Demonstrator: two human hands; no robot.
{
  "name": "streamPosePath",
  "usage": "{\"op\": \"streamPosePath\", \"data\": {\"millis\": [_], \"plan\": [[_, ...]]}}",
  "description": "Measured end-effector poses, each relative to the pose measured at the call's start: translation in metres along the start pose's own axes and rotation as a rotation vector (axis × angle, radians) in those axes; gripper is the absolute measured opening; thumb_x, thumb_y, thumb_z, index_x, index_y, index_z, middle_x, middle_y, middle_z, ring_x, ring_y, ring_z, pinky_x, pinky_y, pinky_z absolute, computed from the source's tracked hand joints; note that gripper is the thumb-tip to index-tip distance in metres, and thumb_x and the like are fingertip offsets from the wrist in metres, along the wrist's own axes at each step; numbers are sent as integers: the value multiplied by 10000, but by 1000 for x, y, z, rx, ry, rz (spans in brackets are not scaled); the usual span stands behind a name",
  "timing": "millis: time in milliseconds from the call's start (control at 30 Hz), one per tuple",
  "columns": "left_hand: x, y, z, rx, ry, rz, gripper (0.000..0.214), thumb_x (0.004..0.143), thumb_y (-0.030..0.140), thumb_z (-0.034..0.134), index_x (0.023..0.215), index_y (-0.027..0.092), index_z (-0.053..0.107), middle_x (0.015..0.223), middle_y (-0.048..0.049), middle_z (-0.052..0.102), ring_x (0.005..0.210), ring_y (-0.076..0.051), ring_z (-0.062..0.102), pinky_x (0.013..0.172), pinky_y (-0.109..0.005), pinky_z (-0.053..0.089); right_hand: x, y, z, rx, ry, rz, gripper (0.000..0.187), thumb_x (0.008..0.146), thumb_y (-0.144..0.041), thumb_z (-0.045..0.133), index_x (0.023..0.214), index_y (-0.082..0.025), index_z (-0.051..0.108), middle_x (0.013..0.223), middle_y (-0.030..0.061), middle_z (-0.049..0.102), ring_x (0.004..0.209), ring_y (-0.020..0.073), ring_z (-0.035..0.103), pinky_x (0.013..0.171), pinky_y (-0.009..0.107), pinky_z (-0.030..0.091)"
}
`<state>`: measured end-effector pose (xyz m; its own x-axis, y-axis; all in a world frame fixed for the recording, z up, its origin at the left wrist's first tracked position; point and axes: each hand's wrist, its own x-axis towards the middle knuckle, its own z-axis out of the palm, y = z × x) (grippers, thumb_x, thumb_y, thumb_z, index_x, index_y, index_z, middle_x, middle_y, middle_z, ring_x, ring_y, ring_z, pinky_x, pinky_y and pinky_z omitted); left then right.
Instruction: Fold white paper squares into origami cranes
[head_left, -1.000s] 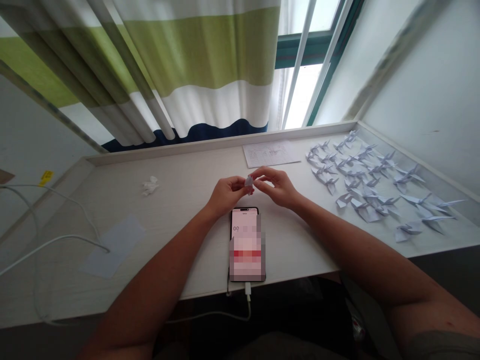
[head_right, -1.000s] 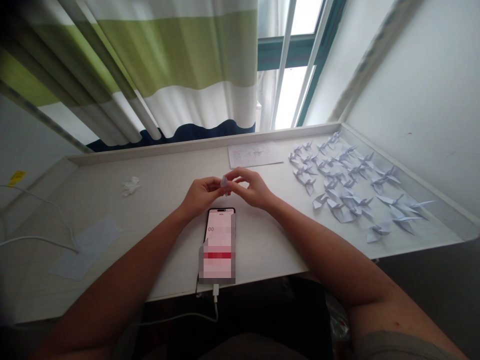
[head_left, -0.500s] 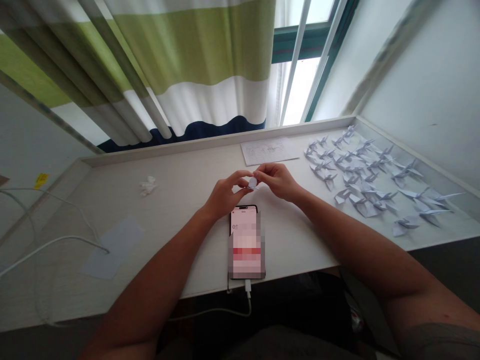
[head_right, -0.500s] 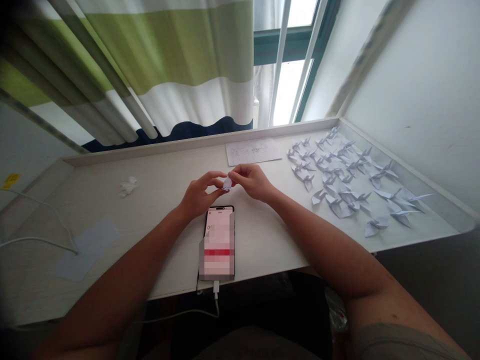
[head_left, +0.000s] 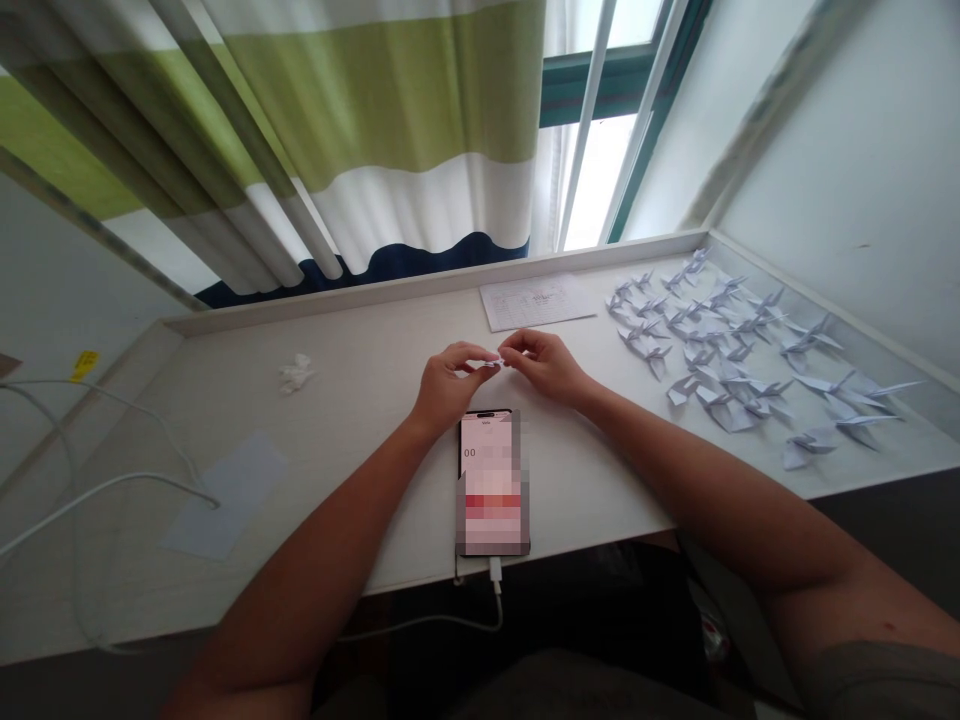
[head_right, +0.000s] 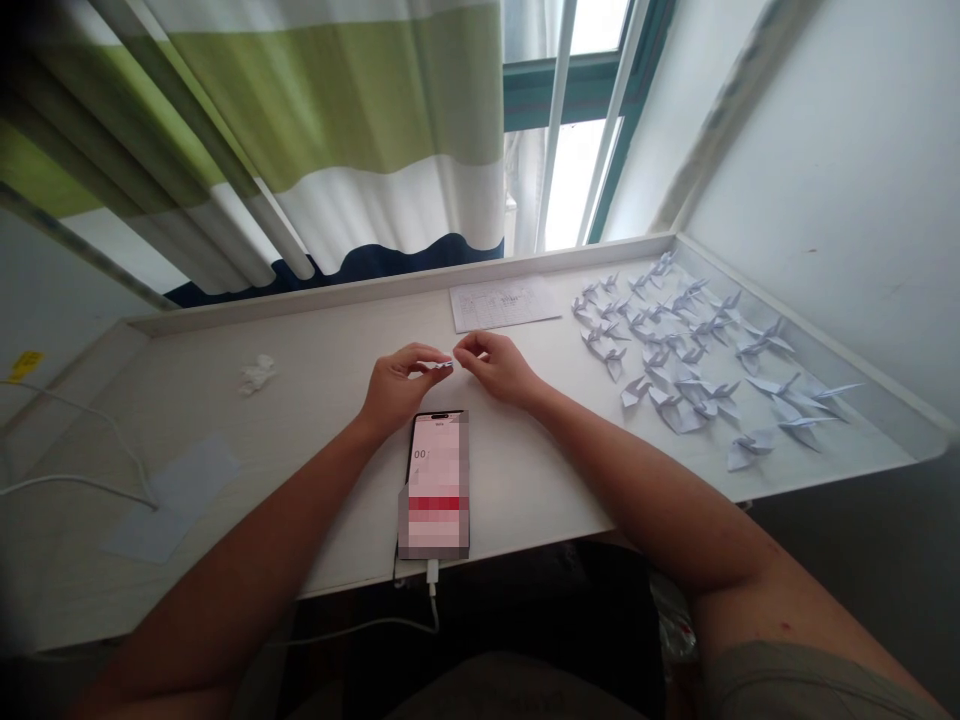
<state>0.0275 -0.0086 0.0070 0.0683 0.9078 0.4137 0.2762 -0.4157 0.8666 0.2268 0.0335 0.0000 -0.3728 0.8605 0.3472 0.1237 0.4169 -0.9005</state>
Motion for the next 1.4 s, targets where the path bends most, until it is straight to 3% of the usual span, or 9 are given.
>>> {"op": "streamPosePath", "data": {"millis": [100, 200, 300, 467, 667, 833, 1200, 1400], "plan": [[3, -3, -3, 16, 65, -64, 227, 774, 432, 920, 866, 236, 854, 1060, -76, 813, 975, -227, 734, 851, -363, 574, -3, -6, 0, -75, 23, -202, 204, 914, -332, 733, 1094, -238, 752, 1104, 70, 760, 1033, 229, 704, 898, 417, 598], [3, -3, -4, -117, 17, -187, 340, 743, 478, 940, 891, 192, 830, 929, -74, 814, 857, -209, 733, 838, -369, 570, -5, -9, 0, -81, -49, -271, 177, 933, -375, 756, 1059, -253, 774, 1072, 64, 770, 1020, 233, 713, 913, 435, 603], [2, 1, -2, -267, -35, -255, 462, 667, 465, 992, 936, 171, 757, 819, -45, 792, 757, -184, 732, 772, -335, 567, -4, -7, 2, -22, -42, -175, 287, 914, -510, 800, 936, -225, 771, 936, 57, 783, 895, 220, 727, 870, 426, 611], [1, 6, -1, -299, -22, -263, 494, 624, 408, 1019, 839, 183, 635, 731, 13, 725, 703, -150, 717, 709, -282, 548, -2, -3, 1, -7, -65, -63, 461, 887, -656, 771, 849, -197, 765, 842, 58, 789, 789, 200, 709, 799, 383, 589], [2, 2, -5, -286, -68, -250, 445, 733, 476, 951, 962, 169, 725, 866, -60, 809, 794, -186, 754, 786, -322, 572, -2, -5, 1, -103, -3, -93, 491, 884, -686, 761, 797, -204, 718, 802, 59, 761, 747, 197, 665, 745, 365, 557], [2, 0, -3, -220, -24, -218, 507, 729, 535, 948, 1018, 171, 745, 849, -73, 824, 780, -210, 762, 782, -336, 569, -2, -7, 4, -109, 14, -72, 535, 868, -726, 749, 770, -202, 705, 777, 54, 747, 731, 188, 647, 743, 356, 542], [0, -2, 5, -259, 86, -244, 394, 717, 511, 940, 837, 183, 758, 862, -56, 792, 816, -189, 726, 806, -328, 566, -1, 2, 11, 200, -33, 93, 555, 756, -702, 863, 871, -182, 706, 823, 31, 722, 735, 158, 656, 704, 316, 541], [3, -4, 2, -380, 18, -294, 324, 730, 441, 915, 923, 199, 818, 963, -54, 811, 889, -183, 715, 860, -328, 561, -1, -3, 9, 348, -113, 115, 499, 788, -643, 876, 857, -186, 690, 805, 14, 725, 739, 142, 658, 727, 306, 549]]}}
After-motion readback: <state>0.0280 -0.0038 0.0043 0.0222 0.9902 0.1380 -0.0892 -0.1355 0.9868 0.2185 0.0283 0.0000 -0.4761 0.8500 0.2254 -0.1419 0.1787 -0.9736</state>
